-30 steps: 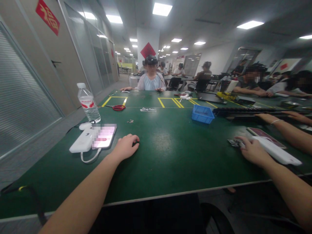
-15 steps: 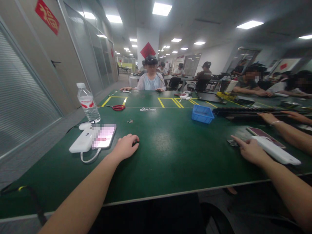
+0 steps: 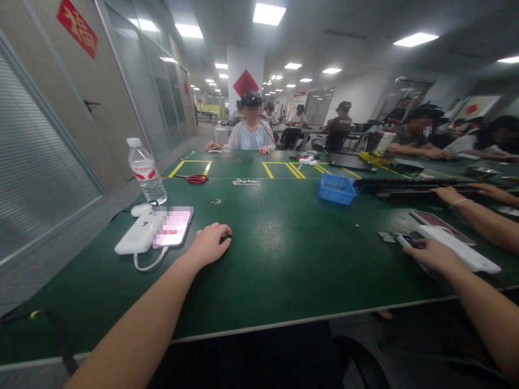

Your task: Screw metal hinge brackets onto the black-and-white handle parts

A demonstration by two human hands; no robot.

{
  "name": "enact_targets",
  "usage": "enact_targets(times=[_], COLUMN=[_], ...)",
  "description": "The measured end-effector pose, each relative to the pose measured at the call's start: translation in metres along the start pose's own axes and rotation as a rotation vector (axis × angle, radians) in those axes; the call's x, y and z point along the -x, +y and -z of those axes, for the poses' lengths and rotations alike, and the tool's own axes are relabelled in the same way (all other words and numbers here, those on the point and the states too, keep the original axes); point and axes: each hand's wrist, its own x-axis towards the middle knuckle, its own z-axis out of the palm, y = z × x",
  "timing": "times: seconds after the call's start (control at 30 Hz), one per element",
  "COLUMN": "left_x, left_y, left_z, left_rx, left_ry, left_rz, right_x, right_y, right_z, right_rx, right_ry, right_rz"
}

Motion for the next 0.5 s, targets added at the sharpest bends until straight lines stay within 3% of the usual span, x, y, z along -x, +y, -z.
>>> enact_targets(times=[0.1, 0.37, 0.5], left_x=[0.000, -0.001, -0.001], left_y=[0.000, -0.001, -0.001], left_z=[0.000, -0.001, -0.001], left_rx=[-0.002, -0.005, 0.004], left_ry=[-0.002, 0.007, 0.006], left_rz=[0.000, -0.004, 0.001], right_x=[0.008, 0.025, 0.021], right_y=[-0.005, -0.024, -0.025], right_z=[0.004, 0.015, 0.018], right_rx=[-0.029, 0.133, 0.214], right_ry=[-0.061, 0.172, 0.280], right_rz=[-0.056, 0.278, 0.327])
